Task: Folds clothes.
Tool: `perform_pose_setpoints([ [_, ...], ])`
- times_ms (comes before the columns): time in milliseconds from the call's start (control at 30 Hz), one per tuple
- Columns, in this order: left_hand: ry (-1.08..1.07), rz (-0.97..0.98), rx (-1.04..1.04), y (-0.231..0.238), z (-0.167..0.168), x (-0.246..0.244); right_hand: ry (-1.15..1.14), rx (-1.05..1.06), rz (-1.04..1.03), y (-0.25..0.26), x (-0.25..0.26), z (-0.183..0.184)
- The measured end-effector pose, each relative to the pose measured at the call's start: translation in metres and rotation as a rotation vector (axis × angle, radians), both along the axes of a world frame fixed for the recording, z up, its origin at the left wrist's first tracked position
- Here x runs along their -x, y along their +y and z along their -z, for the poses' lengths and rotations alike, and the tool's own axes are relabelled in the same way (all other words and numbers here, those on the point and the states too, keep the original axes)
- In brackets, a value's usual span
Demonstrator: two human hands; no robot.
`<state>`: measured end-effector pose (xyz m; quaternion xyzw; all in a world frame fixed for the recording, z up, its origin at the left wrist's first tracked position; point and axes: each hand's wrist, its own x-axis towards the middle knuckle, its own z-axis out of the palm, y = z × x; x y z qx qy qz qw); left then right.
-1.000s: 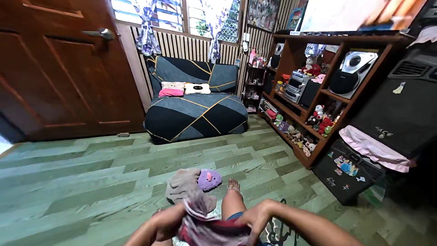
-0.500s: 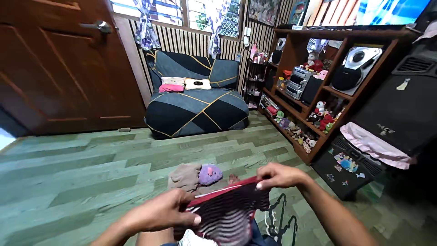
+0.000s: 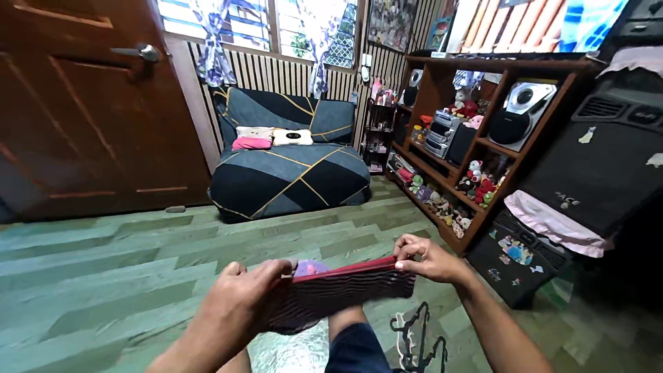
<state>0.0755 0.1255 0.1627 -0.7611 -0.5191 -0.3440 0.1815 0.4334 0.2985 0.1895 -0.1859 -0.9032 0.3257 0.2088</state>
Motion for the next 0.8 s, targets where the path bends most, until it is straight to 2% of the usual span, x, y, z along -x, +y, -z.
perform_pose_setpoints([
  [67, 0.013, -0.016, -0.122, 0.0, -0.003, -0.001, -0.018, -0.016, 0.002, -0.001, 0.0, -0.004],
  [167, -0.104, 0.13, -0.03, -0.006, -0.006, 0.003, -0.057, -0.061, 0.023, -0.004, 0.001, -0.011],
  [200, -0.22, 0.248, 0.072, -0.011, -0.006, 0.004, -0.074, -0.075, 0.035, -0.004, 0.001, -0.013],
  [267, -0.502, 0.618, 0.278, -0.019, -0.009, 0.006, -0.085, -0.064, 0.051, -0.002, 0.0, -0.012],
  [333, -0.72, 0.937, 0.385, -0.031, -0.019, 0.0, -0.054, -0.007, 0.037, 0.001, 0.0, -0.007],
  [400, -0.826, 1.097, 0.488, -0.049, -0.033, -0.004, -0.028, 0.053, -0.014, 0.002, 0.003, -0.004],
  [433, -0.814, 1.114, 0.515, -0.055, -0.037, -0.002, -0.023, 0.076, -0.042, 0.001, 0.006, -0.003],
  [500, -0.641, 0.947, 0.466, -0.057, -0.036, 0.008, -0.024, 0.088, -0.077, 0.001, 0.011, -0.001],
  [567, -0.371, 0.56, 0.287, -0.047, -0.023, 0.018, -0.061, 0.041, -0.042, 0.005, 0.014, 0.003],
  [633, -0.185, 0.273, 0.113, -0.024, 0.001, 0.021, -0.125, -0.031, 0.059, 0.014, 0.014, 0.008],
  [800, 0.015, 0.059, 0.041, 0.014, 0.029, 0.013, -0.259, -0.12, 0.266, 0.017, 0.01, 0.018],
])
